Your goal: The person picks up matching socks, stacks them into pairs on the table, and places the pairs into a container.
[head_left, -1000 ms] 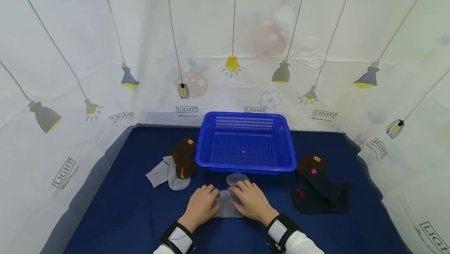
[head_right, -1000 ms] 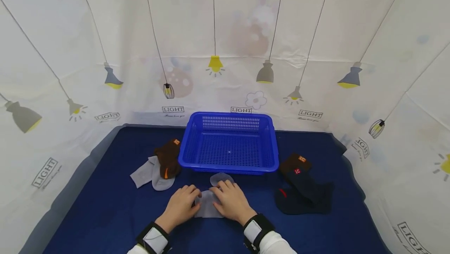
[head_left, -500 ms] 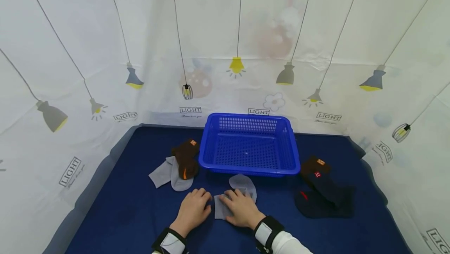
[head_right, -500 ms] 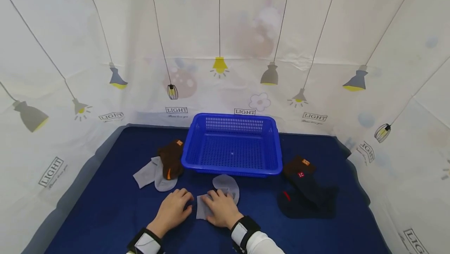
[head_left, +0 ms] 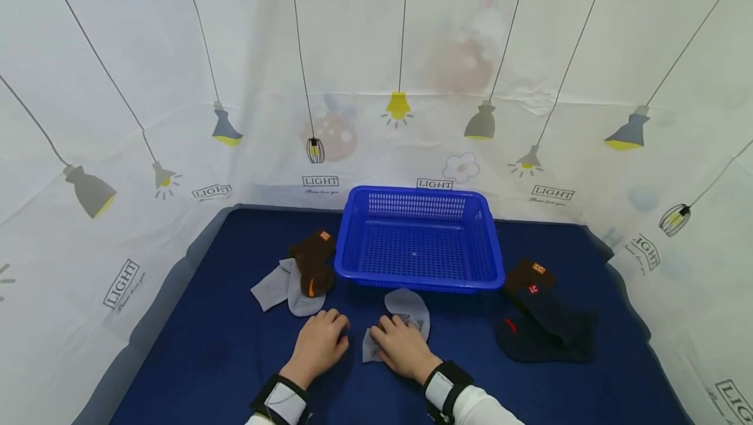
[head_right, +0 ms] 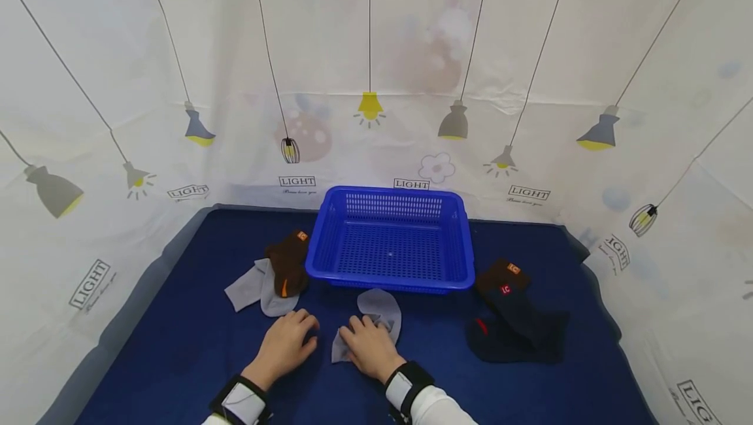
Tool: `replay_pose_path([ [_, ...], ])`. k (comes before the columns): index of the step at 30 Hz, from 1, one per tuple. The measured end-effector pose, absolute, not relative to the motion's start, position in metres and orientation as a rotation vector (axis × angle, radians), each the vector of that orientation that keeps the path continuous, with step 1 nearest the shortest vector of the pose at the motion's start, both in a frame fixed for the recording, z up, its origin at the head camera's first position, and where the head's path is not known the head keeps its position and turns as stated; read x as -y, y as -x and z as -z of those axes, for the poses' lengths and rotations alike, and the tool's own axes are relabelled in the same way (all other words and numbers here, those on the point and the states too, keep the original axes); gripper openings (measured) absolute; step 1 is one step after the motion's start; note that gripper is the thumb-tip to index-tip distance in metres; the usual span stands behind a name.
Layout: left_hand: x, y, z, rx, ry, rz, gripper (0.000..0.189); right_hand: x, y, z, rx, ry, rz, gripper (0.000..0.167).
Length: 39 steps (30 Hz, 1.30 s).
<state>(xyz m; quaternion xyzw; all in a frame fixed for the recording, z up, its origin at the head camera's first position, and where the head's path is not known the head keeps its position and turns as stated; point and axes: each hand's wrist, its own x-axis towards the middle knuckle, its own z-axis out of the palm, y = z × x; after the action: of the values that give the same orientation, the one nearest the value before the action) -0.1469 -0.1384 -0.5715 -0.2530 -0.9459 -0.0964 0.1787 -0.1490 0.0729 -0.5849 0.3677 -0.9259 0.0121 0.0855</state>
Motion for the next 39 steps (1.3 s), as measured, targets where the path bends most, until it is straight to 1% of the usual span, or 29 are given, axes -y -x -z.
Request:
replay_pose_path([
  [5,0.138,0.148,0.571,2.678,0.726,0.266,0.018,-0.075,0.152,0.582,2.754,-1.100,-0.035,0.020],
  [10,0.142,0.150,0.569,2.654,0.743,0.289,0.019,-0.076,0.155,0.568,2.685,-1.116,-0.195,0.018],
  [17,0.149,0.156,0.565,2.622,0.754,0.288,0.022,-0.067,0.164,0.524,2.488,-1.122,-0.349,0.014],
  [22,0.151,0.160,0.561,2.664,0.738,0.277,0.024,-0.058,0.168,0.491,2.473,-1.098,-0.417,0.014],
  [28,0.154,0.162,0.558,2.674,0.706,0.328,0.021,-0.056,0.166,0.467,2.427,-1.055,-0.560,0.018],
  [33,0.152,0.161,0.559,2.663,0.718,0.344,0.021,-0.062,0.165,0.467,2.463,-0.989,-0.618,0.019],
  [39,0.142,0.158,0.564,2.653,0.774,0.310,0.020,-0.078,0.161,0.492,2.570,-0.918,-0.607,0.019],
])
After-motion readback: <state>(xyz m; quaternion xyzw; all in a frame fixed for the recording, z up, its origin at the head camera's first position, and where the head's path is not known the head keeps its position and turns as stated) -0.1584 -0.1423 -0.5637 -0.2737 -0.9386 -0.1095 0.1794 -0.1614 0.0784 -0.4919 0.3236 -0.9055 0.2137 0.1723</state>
